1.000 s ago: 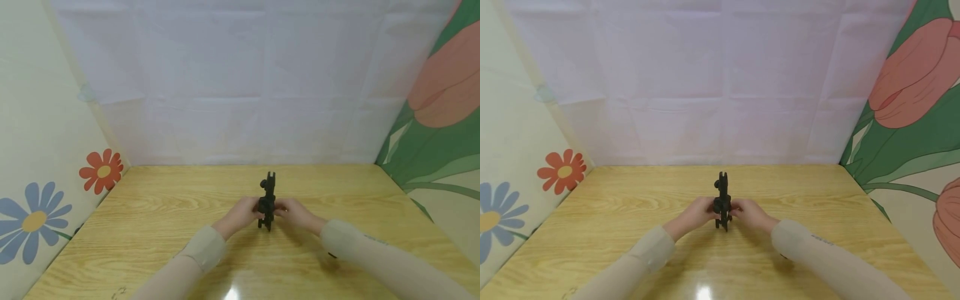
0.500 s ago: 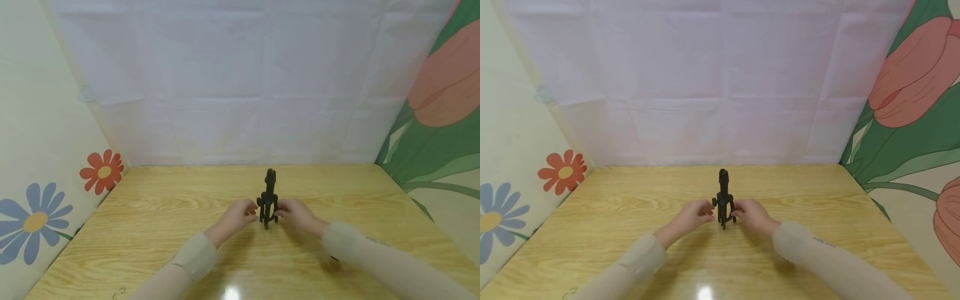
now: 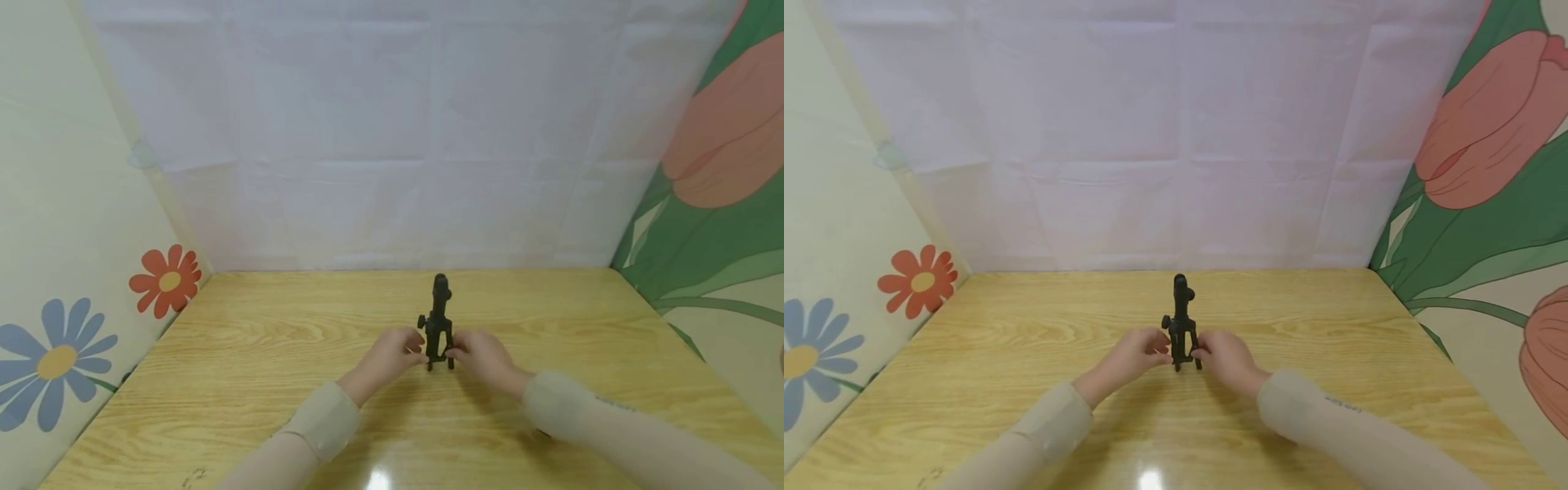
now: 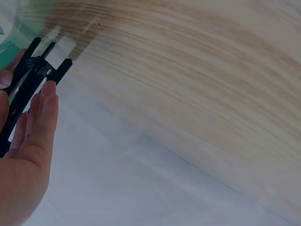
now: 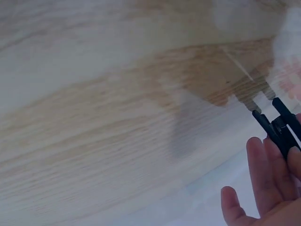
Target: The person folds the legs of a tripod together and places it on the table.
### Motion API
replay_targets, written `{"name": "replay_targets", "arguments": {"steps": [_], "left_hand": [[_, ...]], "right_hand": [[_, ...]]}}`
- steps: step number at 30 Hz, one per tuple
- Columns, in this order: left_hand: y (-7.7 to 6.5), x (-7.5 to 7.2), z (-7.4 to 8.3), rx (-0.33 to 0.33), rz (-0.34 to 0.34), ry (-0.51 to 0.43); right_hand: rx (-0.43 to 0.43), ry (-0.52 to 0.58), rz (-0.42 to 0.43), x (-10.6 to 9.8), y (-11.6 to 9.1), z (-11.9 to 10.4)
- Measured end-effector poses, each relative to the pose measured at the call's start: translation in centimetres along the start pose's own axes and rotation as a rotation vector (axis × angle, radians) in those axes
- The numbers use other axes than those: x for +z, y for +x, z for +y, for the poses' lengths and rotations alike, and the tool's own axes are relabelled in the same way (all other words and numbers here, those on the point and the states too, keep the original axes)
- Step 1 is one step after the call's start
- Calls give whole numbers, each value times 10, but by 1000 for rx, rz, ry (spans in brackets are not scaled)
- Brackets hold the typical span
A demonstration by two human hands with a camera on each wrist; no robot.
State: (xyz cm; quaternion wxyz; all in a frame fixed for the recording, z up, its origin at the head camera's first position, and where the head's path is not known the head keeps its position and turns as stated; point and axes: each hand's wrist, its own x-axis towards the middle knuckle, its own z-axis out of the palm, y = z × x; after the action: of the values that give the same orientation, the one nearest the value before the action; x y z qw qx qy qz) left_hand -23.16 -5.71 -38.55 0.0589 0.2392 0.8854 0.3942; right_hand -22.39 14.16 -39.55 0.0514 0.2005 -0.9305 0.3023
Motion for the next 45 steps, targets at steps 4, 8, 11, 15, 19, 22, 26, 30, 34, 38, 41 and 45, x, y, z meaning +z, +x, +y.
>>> {"name": "replay_targets", "arguments": {"steps": [4,8,11,15,19,22,26,30,34,38,41,45], "left_hand": [[1,3,1,0,21,-14],[1,5,2,-10,59,-22],[2,8,3,-24,98,-25],[2,11,3,-40,136,-33],[4,13,3,-39,150,-51],[5,14,2,-41,161,-55],[6,15,2,-50,181,-52],[6,16,2,-53,193,-74],[6,16,3,-50,206,-79],[6,16,5,-39,213,-70],[6,17,6,-26,214,-67],[6,17,5,-8,221,-50]], "right_hand": [[2,11,7,2,-1,-3],[-12,9,11,4,0,-3],[-27,6,13,5,0,-3],[-37,15,15,7,0,-2],[-40,30,17,7,0,-1],[-38,46,11,7,0,-1],[-39,57,-7,6,0,0],[-50,64,-35,4,1,-1],[-71,47,-76,1,-2,1],[-95,6,-87,0,-6,6],[-118,-22,-80,1,-8,9],[-154,-45,-76,2,-8,11]]}}
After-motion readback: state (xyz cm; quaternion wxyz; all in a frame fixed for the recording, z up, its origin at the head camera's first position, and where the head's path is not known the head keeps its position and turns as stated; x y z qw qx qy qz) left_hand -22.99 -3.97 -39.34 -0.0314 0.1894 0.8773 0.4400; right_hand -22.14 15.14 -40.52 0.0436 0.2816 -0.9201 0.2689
